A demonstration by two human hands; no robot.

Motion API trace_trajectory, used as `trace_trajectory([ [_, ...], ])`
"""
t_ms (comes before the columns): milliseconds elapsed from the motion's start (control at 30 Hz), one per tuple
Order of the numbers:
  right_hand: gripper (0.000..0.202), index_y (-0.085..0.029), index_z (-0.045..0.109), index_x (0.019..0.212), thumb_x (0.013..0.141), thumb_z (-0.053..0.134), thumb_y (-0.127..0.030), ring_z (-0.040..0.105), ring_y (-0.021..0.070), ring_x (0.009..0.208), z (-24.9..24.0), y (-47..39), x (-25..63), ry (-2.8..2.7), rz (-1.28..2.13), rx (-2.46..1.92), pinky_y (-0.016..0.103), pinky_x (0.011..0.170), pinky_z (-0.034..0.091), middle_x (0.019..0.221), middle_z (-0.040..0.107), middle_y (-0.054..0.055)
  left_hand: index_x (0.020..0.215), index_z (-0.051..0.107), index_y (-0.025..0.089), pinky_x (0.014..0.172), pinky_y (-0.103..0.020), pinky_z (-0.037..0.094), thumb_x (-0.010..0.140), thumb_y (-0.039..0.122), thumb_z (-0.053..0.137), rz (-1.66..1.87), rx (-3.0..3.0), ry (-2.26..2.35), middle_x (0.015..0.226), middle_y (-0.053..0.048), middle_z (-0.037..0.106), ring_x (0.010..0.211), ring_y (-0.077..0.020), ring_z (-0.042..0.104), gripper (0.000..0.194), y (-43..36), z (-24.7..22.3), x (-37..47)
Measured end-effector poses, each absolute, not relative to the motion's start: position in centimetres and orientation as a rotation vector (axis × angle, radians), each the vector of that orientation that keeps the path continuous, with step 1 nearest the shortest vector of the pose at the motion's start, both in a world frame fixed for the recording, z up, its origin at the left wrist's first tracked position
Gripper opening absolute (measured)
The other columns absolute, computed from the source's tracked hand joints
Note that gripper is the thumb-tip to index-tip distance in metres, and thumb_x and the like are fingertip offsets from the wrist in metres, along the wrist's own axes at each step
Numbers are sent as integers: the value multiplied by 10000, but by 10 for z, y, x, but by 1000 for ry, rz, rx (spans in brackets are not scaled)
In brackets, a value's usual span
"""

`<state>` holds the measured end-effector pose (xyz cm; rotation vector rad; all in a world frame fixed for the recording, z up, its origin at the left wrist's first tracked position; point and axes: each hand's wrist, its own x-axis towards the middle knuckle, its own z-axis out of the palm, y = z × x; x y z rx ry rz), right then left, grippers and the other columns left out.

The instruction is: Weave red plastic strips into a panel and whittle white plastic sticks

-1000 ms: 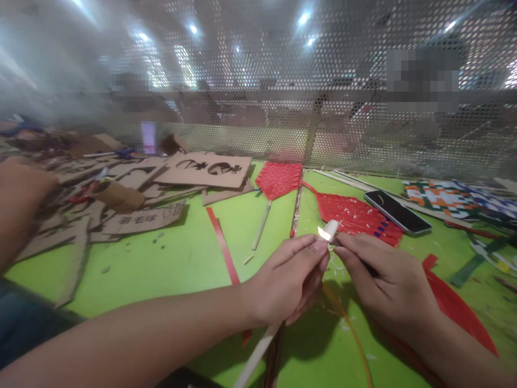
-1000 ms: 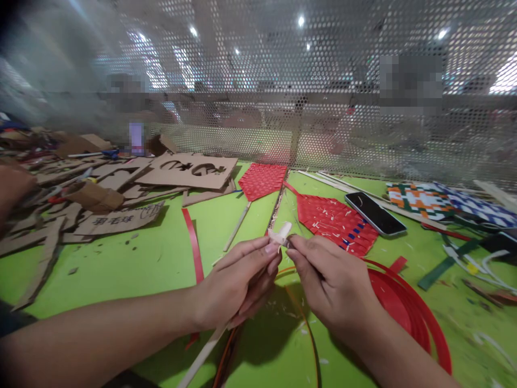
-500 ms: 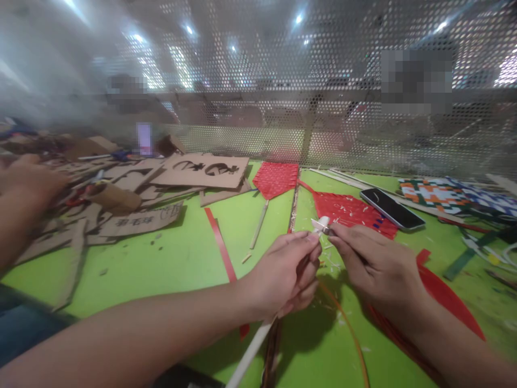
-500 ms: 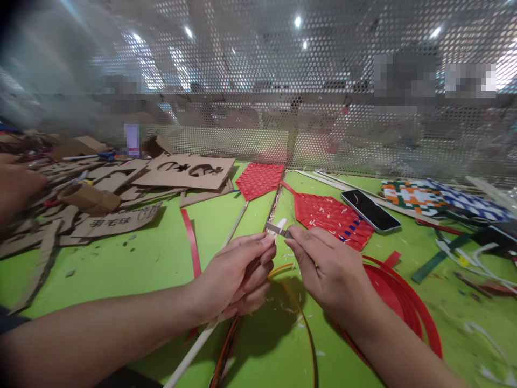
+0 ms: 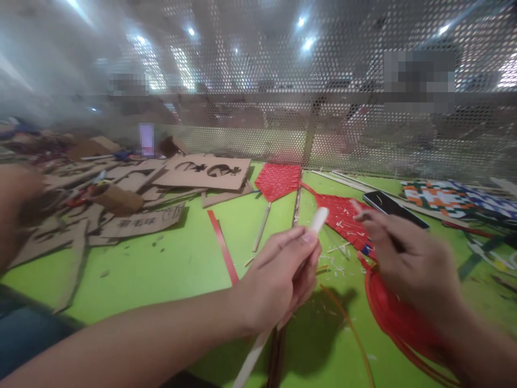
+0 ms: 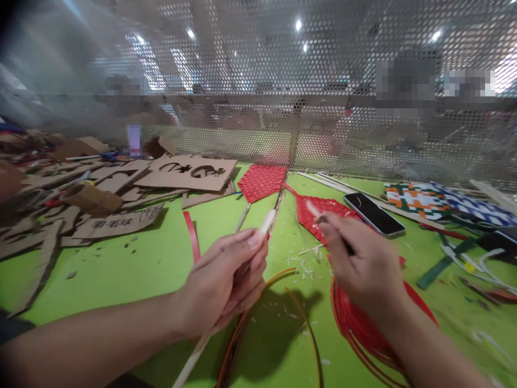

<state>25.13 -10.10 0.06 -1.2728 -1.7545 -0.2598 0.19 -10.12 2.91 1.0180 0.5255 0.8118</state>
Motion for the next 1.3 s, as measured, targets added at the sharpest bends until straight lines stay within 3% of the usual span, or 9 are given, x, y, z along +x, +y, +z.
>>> trace_trajectory([
  [233, 182, -186, 770, 1140, 1056, 613, -225, 808, 188, 864, -9, -110, 219, -1944, -174, -1083, 262, 800, 628, 1019, 848, 66, 893, 588, 220, 343, -171, 235, 1119, 470, 380, 761, 1151, 621, 447, 95, 372, 344, -82, 275, 396, -101, 12, 8],
  [600, 171, -202, 721, 1109, 1058, 566, -149, 760, 125, 828, 0, -115, 218, -2053, 2, -963, 188, 783, 579, 941, 794, 22, 1001, 581, 211, 473, -137, 293, 1105, 365, 477, 675, 1207, 536, 637, 84, 387, 529, -75, 327, 213, -97, 9, 8],
  [833, 170, -183, 733, 1164, 1061, 599, -165, 773, 145, 890, -4, -114, 222, -2039, -139, -988, 199, 812, 590, 1024, 818, 62, 1007, 612, 188, 455, -167, 348, 1141, 436, 359, 675, 1404, 593, 569, 69, 490, 454, -76, 408, 378, -94, 9, 6],
  [1000, 213, -149, 769, 1156, 1072, 578, -190, 777, 158, 822, -1, -117, 222, -2078, -202, -1006, 223, 744, 601, 974, 820, 76, 931, 568, 207, 444, -159, 351, 1142, 397, 377, 702, 1259, 548, 501, 106, 409, 406, -65, 328, 342, -99, 9, 9],
  [1100, 249, -160, 815, 1135, 1068, 611, -286, 796, 195, 825, 4, -112, 236, -1915, -263, -1205, 266, 729, 618, 977, 836, 79, 889, 545, 214, 431, -168, 342, 1141, 390, 379, 677, 1212, 516, 481, 110, 381, 391, -68, 318, 350, -108, 14, 7],
  [1200, 291, -145, 833, 1150, 1050, 646, -345, 816, 242, 905, 12, -108, 254, -1612, -327, -1408, 310, 804, 637, 1038, 850, 108, 884, 587, 191, 418, -170, 300, 1136, 404, 402, 577, 1331, 512, 525, 68, 449, 431, -74, 369, 379, -113, 18, 4],
  [1300, 242, -203, 826, 1155, 1046, 651, -330, 814, 248, 956, 16, -110, 255, -1572, -243, -1368, 334, 862, 647, 1076, 850, 71, 928, 600, 194, 439, -172, 343, 1133, 385, 393, 655, 1229, 514, 489, 105, 385, 398, -67, 314, 348, -108, 16, 6],
])
